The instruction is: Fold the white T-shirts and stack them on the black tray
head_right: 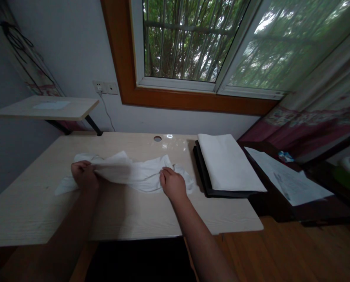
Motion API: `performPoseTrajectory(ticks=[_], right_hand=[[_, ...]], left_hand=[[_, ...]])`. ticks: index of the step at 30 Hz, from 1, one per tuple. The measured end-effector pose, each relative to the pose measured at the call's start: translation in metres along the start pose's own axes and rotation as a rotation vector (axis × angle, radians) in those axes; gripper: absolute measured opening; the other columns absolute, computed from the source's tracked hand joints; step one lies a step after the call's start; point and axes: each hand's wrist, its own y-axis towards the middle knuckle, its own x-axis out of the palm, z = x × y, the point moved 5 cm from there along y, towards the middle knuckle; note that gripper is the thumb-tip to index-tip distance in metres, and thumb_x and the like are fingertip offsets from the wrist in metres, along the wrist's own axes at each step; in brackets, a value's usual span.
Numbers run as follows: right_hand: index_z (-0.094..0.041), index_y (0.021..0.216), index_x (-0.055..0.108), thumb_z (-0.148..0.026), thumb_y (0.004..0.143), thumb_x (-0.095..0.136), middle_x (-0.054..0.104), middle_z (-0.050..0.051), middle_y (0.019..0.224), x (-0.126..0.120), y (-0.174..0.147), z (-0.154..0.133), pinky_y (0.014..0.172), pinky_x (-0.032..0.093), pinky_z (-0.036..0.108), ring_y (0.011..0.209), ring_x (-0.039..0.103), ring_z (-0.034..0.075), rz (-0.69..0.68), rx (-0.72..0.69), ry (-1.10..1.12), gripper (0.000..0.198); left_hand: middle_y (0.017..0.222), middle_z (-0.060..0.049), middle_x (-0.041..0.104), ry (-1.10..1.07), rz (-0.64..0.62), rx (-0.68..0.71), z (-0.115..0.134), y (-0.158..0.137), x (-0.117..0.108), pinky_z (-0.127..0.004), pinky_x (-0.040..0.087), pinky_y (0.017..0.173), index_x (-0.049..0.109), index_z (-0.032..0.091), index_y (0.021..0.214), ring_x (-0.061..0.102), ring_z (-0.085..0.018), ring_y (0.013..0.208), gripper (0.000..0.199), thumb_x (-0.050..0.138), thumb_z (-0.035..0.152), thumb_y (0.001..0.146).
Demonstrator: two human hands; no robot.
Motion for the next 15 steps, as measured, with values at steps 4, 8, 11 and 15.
performPoseTrajectory(ticks=[4,8,11,15], right_hand=[[-0.025,0.111,0.076,-0.028,0.100,0.053,0.075,0.007,0.122,-0.004,0.001,0.010,0.079,0.058,0.036,0.089,0.075,0.023,0.083,0.099,-0.102,0.025],[-0.023,0.110,0.075,-0.029,0.099,0.055,0.074,0.010,0.122,-0.007,-0.001,0.016,0.075,0.056,0.034,0.084,0.073,0.022,0.122,0.159,-0.151,0.024],[-0.022,0.111,0.074,-0.029,0.099,0.054,0.073,0.011,0.124,-0.008,-0.002,0.018,0.074,0.053,0.033,0.084,0.072,0.021,0.118,0.198,-0.184,0.025],[-0.020,0.118,0.072,-0.029,0.102,0.049,0.069,0.009,0.130,-0.009,-0.002,0.021,0.076,0.050,0.030,0.090,0.071,0.019,0.025,0.264,-0.270,0.030]], left_hand=[[0.083,0.002,0.053,0.016,0.063,0.106,0.011,0.000,-0.004,-0.035,0.045,0.084,0.041,0.025,0.080,0.055,-0.018,0.084,0.027,0.051,0.011,0.059],[0.077,0.002,0.051,-0.124,0.083,0.184,0.022,-0.003,-0.006,-0.033,0.045,0.076,0.042,0.025,0.079,0.054,-0.018,0.076,0.022,0.051,0.014,0.062],[0.073,0.003,0.051,-0.238,0.029,0.211,0.028,-0.007,-0.004,-0.032,0.044,0.072,0.042,0.024,0.078,0.052,-0.017,0.071,0.018,0.051,0.015,0.065],[0.069,0.003,0.055,-0.312,-0.120,0.277,0.037,-0.013,0.001,-0.030,0.043,0.067,0.046,0.023,0.078,0.053,-0.015,0.066,0.015,0.054,0.016,0.068]])
